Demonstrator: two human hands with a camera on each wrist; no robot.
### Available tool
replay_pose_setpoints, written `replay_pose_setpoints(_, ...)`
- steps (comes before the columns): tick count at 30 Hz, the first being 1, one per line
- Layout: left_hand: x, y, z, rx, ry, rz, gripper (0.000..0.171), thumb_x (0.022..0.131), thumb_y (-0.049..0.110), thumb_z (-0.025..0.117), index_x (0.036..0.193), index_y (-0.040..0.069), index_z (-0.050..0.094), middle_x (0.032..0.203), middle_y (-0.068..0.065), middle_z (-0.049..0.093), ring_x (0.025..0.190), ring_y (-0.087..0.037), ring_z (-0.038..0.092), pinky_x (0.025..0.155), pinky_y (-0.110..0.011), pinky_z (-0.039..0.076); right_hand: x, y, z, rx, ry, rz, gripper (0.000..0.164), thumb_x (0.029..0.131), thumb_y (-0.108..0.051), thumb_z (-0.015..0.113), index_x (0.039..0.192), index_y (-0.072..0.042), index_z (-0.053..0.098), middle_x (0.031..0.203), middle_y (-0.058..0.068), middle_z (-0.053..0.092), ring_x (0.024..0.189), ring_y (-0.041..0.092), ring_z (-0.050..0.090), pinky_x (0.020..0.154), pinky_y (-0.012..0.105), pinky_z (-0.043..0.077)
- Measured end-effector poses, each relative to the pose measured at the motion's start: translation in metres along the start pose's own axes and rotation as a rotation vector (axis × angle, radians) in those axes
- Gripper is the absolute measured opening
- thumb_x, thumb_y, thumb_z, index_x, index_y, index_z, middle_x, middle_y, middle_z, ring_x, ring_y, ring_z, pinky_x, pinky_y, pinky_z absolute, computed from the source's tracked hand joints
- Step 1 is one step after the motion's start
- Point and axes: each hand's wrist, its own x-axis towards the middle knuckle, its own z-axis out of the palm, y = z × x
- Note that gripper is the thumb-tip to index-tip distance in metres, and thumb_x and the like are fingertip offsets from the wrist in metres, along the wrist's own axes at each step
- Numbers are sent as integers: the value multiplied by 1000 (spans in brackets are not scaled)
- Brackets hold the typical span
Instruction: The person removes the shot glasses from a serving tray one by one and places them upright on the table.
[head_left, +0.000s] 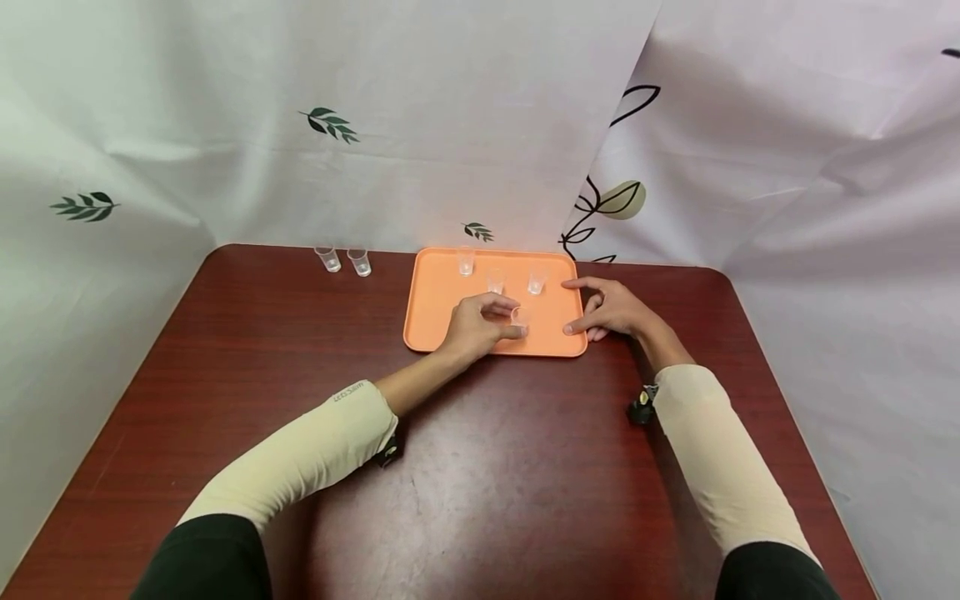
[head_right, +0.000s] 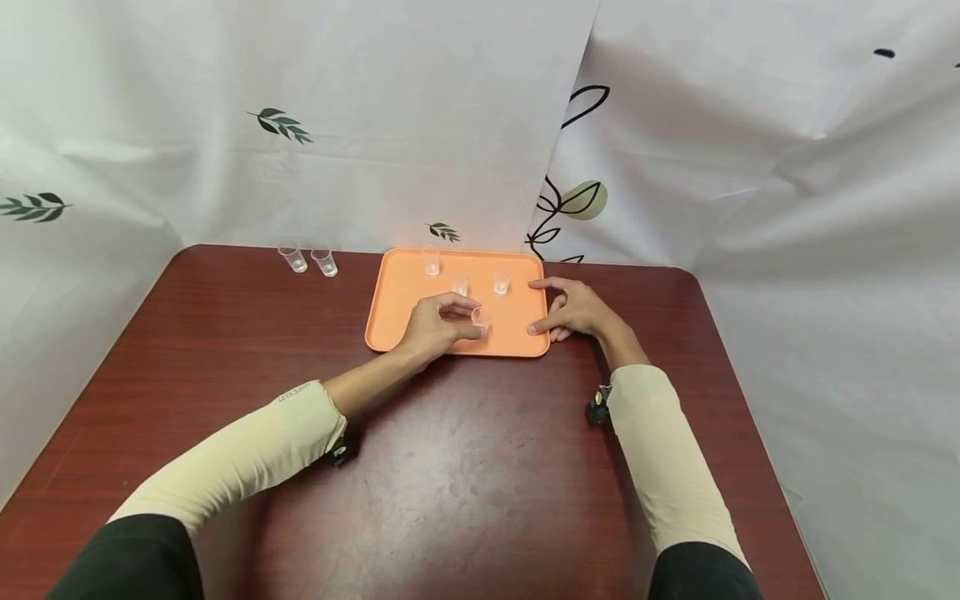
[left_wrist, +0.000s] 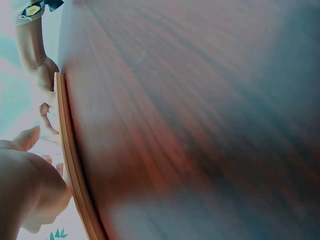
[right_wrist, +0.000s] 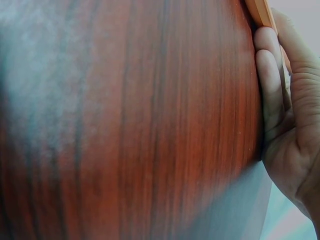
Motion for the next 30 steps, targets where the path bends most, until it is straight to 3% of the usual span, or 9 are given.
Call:
replay_pose_setpoints(9, -6, -4, -15, -88, -28, -41, 41, 86, 7, 99, 124, 6, 83, 115, -12, 85, 101, -17, 79, 89, -24, 67, -1, 2, -2, -1, 2, -8, 94, 82, -10, 103, 164, -17, 57, 66, 1, 66, 49, 11, 69, 54, 31, 67)
replay_pose_setpoints(18, -6, -3, -35, -101, -18, -67, 43, 86, 5, 97, 126, 3, 81, 116, -12, 83, 101, -16, 77, 87, -21, 66, 0, 4, -3, 3, -2, -10, 95, 82, -10, 103, 165, -16, 57, 66, 0, 65, 49, 10, 68, 54, 30, 67)
replay_pose_setpoints(30, -5, -4, -79, -77, 68, -68, 47, 87, 4, 97, 130, 0, 77, 116, -11, 80, 99, -11, 76, 87, -17, 65, 1, 2, 0, 6, 2, -22, 93, 83, -9, 102, 163, -16, 58, 65, 0, 65, 48, 10, 68, 53, 30, 66)
